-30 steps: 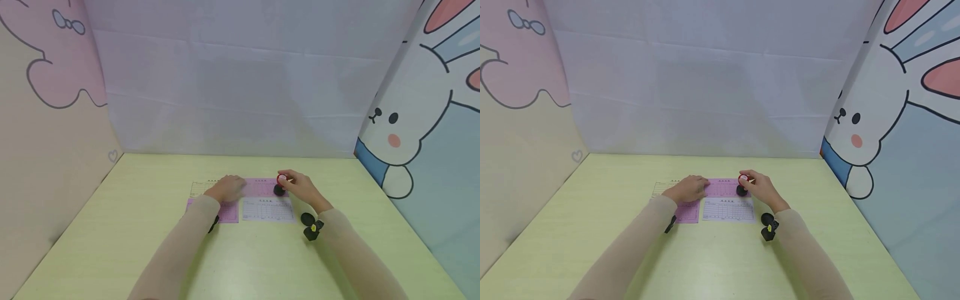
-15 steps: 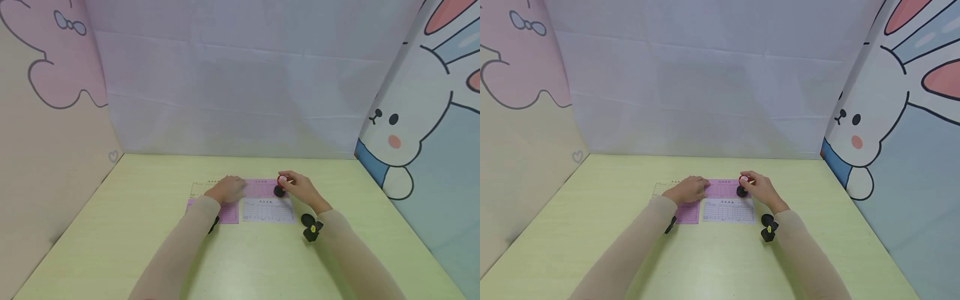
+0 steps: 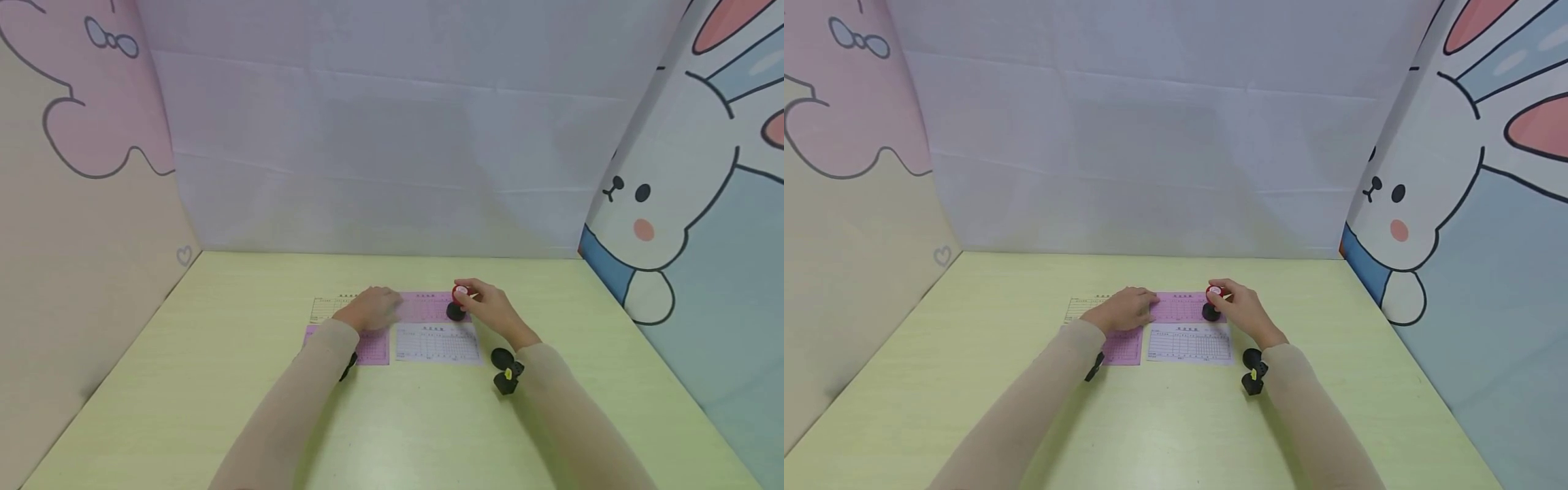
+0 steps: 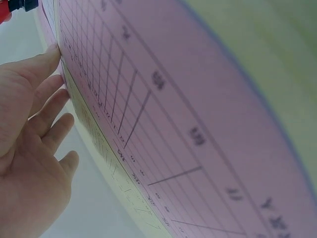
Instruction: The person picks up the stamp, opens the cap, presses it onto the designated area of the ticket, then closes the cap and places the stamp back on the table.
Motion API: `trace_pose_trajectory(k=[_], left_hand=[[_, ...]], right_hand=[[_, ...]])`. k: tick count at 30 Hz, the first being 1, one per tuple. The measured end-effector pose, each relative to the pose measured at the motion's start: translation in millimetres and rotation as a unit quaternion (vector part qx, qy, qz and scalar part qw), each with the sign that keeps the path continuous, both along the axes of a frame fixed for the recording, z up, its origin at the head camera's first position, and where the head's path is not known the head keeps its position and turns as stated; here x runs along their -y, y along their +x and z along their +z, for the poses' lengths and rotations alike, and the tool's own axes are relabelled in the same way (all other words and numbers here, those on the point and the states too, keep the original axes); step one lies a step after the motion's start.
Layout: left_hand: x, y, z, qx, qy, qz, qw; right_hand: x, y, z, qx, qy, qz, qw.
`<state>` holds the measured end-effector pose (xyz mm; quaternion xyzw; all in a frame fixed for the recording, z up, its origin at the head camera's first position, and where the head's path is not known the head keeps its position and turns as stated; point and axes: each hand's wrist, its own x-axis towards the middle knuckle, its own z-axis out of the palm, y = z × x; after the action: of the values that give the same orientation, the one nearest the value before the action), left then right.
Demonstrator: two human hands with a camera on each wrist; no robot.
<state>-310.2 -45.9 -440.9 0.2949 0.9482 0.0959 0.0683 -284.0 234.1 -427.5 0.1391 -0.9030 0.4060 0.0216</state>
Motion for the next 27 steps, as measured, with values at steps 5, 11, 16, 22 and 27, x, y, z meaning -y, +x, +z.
trace_pose_trajectory(k=[5, 11, 16, 22, 27], left_hand=[[-0.3, 0.4, 0.4, 0.001, -0.002, 0.001, 1.0], [-0.2, 0.5, -0.1, 0.005, -0.003, 0.0, 1.0], [-0.1, 0.4, 0.1, 0.007, -0.001, -0.003, 1.0], [0.0, -0.4, -1.8, 0.007, -0.003, 0.005, 1.0], [-0.1, -0.5, -1.7, 0.006, 0.002, 0.007, 1.0]], right_hand=[[0.2, 1.5, 0.5, -0.006, 0.002, 0.004, 1.0], [0.1, 2.8, -0.4, -0.005, 0.007, 0.008, 1.0], [1.2, 3.7, -0.3, 0.001, 0.004, 0.008, 1.0], [3.5, 2.9, 1.3, 0.008, 0.005, 0.015, 1.0], [4.1, 2.0, 3.3, 0.016, 0.012, 0.015, 1.0]])
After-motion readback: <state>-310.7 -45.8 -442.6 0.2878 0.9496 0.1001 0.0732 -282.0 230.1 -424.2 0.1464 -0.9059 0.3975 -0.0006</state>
